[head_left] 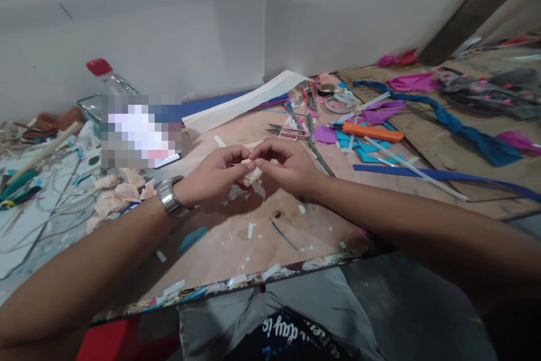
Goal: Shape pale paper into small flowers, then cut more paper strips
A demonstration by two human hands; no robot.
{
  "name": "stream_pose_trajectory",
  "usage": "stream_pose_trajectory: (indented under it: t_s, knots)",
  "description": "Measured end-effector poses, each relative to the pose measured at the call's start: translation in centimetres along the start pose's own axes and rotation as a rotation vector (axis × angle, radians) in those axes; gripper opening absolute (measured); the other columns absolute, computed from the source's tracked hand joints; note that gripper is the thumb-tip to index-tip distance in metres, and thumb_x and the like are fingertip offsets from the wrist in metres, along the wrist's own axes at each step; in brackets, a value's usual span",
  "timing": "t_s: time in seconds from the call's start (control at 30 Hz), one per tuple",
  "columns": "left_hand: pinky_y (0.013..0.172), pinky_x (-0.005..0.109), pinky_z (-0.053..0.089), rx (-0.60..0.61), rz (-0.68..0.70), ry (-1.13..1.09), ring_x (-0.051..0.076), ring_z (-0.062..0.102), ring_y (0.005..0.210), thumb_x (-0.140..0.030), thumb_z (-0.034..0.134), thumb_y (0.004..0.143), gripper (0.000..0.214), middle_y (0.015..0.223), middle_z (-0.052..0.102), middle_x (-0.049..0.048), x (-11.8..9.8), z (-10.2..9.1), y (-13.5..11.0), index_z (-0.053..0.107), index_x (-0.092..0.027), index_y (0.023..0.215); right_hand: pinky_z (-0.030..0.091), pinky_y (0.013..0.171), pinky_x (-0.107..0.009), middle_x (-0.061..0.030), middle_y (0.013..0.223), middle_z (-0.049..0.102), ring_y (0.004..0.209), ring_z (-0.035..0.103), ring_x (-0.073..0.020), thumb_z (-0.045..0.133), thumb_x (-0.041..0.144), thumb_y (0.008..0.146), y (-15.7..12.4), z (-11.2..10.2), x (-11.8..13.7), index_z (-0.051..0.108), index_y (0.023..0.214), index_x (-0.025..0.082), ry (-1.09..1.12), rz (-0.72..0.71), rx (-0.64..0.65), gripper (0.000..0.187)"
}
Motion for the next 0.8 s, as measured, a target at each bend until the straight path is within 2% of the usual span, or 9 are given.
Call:
stream_pose_trajectory:
  t_s: [0.17, 0.3, 0.4, 0.57, 0.67, 0.8]
  knots:
    - [0.060, 0.022, 0.050, -0.011, -0.062, -0.132, 0.009, 0.059, 0.065, -0.041, 0.074, 0.089, 0.027, 0.080, 0.064, 0.0014, 0.6, -0.1, 0.1, 0.065, -0.015, 0.092, 0.051, 0.070, -0.029, -0.0018, 0.084, 0.072, 0.074, 0.063, -0.0144, 0.066, 0.022, 0.090, 0.0, 0.1, 0.2, 0.071, 0.093, 0.019, 0.024, -0.005, -0.017, 0.006]
    - [0.052, 0.019, 0.042, -0.035, -0.104, -0.182, 0.008, 0.053, 0.058, -0.036, 0.074, 0.088, 0.023, 0.072, 0.058, -0.0011, 0.8, -0.4, 0.1, 0.065, -0.015, 0.088, 0.051, 0.072, -0.029, -0.0037, 0.091, 0.073, 0.078, 0.065, -0.0146, 0.061, 0.016, 0.091, 0.0, 0.2, 0.8, 0.071, 0.097, 0.019, -0.002, -0.113, 0.030, 0.012]
    - [0.052, 0.018, 0.039, -0.052, -0.118, -0.226, 0.006, 0.050, 0.057, -0.033, 0.073, 0.087, 0.021, 0.071, 0.056, -0.0013, 0.9, -0.6, 0.1, 0.064, -0.014, 0.084, 0.052, 0.073, -0.029, -0.0041, 0.091, 0.072, 0.077, 0.066, -0.0144, 0.062, 0.014, 0.089, -0.2, 0.1, 1.3, 0.072, 0.100, 0.018, -0.042, -0.181, 0.051, 0.016]
    - [0.054, 0.018, 0.041, -0.054, -0.079, -0.254, 0.006, 0.048, 0.058, -0.028, 0.072, 0.086, 0.015, 0.072, 0.057, -0.0011, 1.0, -0.7, 0.3, 0.066, -0.014, 0.084, 0.053, 0.073, -0.030, -0.0032, 0.086, 0.073, 0.076, 0.067, -0.0152, 0.067, 0.015, 0.088, -0.2, -0.2, 1.7, 0.072, 0.093, 0.019, -0.156, -0.220, 0.021, 0.008]
    - [0.056, 0.018, 0.045, -0.125, -0.050, -0.218, 0.007, 0.051, 0.061, -0.026, 0.073, 0.085, 0.014, 0.080, 0.060, -0.0001, 0.8, -1.1, 0.3, 0.066, -0.016, 0.090, 0.052, 0.073, -0.030, -0.0028, 0.085, 0.073, 0.074, 0.067, -0.0145, 0.066, 0.015, 0.091, -0.1, -0.2, 1.8, 0.073, 0.093, 0.020, -0.201, -0.258, 0.007, 0.009]
    - [0.062, 0.019, 0.051, -0.212, 0.058, -0.147, 0.009, 0.058, 0.072, -0.028, 0.076, 0.086, 0.017, 0.091, 0.065, 0.0022, 0.1, -1.7, 0.3, 0.068, -0.016, 0.096, 0.053, 0.074, -0.030, -0.0032, 0.087, 0.074, 0.075, 0.067, -0.0146, 0.066, 0.017, 0.094, 0.0, -0.2, 1.6, 0.073, 0.096, 0.020, -0.211, -0.278, -0.008, 0.008]
Point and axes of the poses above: each hand's wrist, its own y-axis towards the middle knuckle, its own z-axis out of the palm, x = y × z, the point moved 6 cm from there along y, towards the middle knuckle
